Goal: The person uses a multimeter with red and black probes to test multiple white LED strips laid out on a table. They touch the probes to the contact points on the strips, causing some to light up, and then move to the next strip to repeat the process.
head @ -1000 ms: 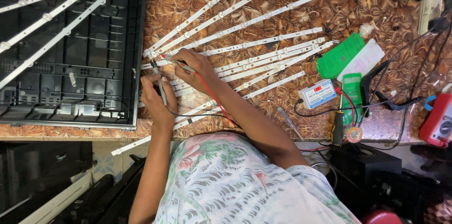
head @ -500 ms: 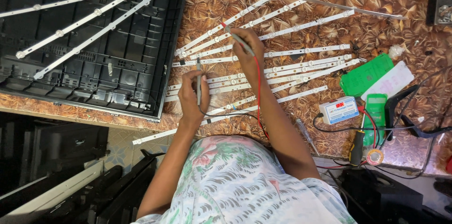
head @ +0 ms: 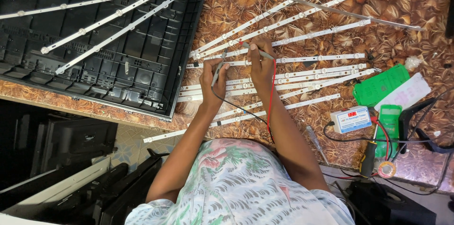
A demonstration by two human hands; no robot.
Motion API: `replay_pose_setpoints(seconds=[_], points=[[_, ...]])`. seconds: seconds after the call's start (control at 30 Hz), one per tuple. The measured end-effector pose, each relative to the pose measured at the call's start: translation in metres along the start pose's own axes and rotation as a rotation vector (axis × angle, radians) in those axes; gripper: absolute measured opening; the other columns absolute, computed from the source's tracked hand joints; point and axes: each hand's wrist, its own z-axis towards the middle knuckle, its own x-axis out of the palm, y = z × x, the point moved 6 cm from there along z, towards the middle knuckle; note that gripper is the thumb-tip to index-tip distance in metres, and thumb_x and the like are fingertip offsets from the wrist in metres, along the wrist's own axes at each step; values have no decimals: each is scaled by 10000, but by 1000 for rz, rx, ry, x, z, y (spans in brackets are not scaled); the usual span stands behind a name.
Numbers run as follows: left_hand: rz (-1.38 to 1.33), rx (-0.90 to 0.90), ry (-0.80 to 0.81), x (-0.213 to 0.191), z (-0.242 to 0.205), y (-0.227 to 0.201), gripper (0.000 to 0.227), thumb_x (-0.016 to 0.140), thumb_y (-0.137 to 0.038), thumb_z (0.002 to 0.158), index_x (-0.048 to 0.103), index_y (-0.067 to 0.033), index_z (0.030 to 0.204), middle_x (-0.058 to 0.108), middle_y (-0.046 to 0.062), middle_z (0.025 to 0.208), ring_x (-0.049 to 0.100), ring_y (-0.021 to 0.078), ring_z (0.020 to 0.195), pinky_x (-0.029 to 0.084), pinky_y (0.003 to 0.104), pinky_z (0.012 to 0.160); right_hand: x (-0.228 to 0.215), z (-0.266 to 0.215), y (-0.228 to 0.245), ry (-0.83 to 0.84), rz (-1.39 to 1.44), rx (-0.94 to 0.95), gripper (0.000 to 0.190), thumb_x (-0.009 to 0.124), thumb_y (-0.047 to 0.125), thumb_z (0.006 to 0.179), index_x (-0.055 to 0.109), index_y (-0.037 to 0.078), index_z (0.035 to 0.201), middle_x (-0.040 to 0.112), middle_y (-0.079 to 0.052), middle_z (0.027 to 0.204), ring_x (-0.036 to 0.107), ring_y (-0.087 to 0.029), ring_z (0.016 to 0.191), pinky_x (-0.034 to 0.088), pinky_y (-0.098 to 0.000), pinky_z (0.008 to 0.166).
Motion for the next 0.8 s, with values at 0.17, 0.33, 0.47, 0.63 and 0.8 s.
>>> replay_pose_setpoints(seconds=[0.17,0.33,0.47,0.63,0.8], points=[[-22,-11,-6,-2,1,-2,133,573,-191,1095,566,-64,1136,611,62,636,628,205,564,522,361,617,6,1,6,8,-21,15,225,455,168,1132,587,48,995,587,-59,698,598,-153,600,497,-325,626],[-37,-19,-23,-3,0,-1,125,552,-196,1103,566,-73,1122,608,59,627,626,208,554,519,366,613,6,-1,2,19,-45,40,212,457,151,1127,571,48,982,572,-63,664,551,-141,559,466,-308,595],[-36,-21,-17,-4,1,-1,137,559,-212,1097,569,-78,1119,616,52,623,634,203,549,521,358,612,6,-2,2,20,-48,50,219,450,167,1129,573,60,982,586,-61,677,579,-147,577,474,-300,582],[-32,-17,-21,-3,1,-2,153,561,-229,1095,573,-78,1113,616,56,610,639,213,539,524,359,613,6,-1,4,16,-49,46,219,441,175,1130,569,81,980,586,-57,690,568,-144,580,480,-308,593],[-28,-22,-19,-4,2,0,165,580,-232,1082,578,-70,1112,622,53,599,642,206,529,520,350,610,7,0,6,25,-43,28,212,427,166,1139,560,88,994,580,-61,703,564,-149,603,479,-334,608]])
